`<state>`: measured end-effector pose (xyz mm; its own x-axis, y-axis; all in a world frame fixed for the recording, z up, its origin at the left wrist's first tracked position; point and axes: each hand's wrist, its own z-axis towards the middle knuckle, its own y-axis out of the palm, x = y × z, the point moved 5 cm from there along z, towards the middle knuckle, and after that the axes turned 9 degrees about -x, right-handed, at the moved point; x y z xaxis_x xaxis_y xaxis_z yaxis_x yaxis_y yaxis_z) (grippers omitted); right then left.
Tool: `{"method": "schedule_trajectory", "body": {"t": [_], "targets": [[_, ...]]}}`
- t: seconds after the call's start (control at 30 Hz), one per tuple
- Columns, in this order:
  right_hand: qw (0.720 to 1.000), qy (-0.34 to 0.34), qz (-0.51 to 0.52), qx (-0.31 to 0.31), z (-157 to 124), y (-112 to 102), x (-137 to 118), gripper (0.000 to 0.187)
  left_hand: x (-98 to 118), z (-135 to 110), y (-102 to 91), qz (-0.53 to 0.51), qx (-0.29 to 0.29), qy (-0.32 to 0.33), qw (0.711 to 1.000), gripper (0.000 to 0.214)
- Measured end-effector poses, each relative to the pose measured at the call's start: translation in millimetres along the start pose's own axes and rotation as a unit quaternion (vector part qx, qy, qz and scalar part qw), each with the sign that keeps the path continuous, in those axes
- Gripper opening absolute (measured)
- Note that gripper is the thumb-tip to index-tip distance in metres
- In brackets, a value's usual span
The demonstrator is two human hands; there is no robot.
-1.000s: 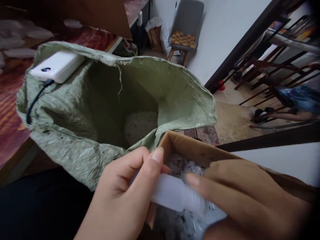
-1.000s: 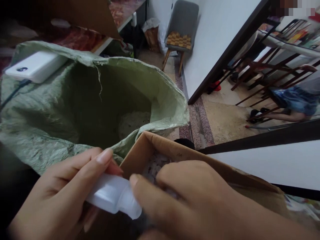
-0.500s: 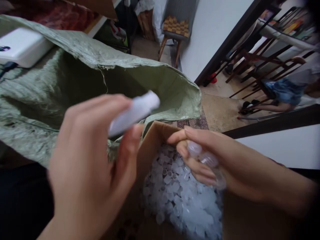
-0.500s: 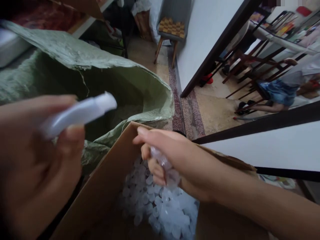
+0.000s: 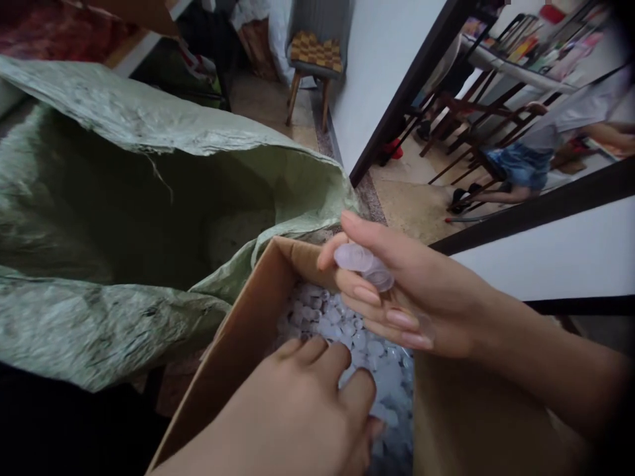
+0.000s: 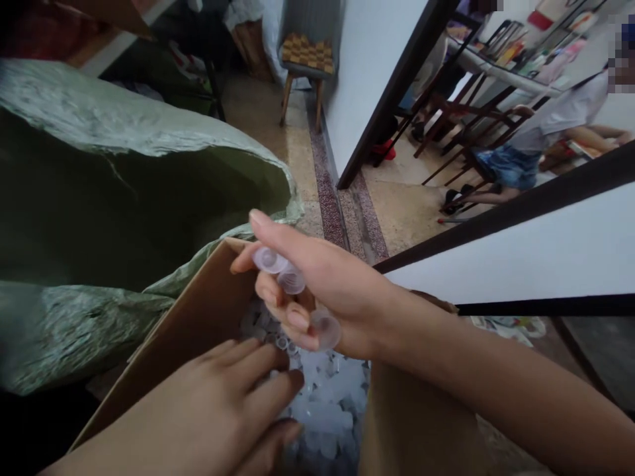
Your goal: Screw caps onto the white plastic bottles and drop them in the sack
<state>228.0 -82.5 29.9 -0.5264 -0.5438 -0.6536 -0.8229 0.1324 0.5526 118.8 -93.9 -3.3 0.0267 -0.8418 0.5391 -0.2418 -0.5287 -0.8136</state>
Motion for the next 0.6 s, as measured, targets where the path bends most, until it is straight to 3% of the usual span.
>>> {"method": "schedule_trajectory", "body": {"t": [0.1,0.23,0.47,0.6], "targets": [[0.999,-0.033,-0.036,0.01,-1,8,-6,0.025,12,20,22.0,0.048,-0.098,0.023,0.994,0.019],[0.993,-0.075,-0.093,0.015,1,18,-14,0.017,22,43,45.7,0.054,-0.169,0.05,0.983,0.022],[0.988,-0.034,-0.148,-0.008,6,19,-6,0.019,16,58,89.8,0.048,-0.203,0.052,0.977,0.038],[0.981,-0.017,-0.195,-0.014,6,12,5,0.017,14,57,94.6,0.03,-0.19,0.026,0.981,0.034]]}}
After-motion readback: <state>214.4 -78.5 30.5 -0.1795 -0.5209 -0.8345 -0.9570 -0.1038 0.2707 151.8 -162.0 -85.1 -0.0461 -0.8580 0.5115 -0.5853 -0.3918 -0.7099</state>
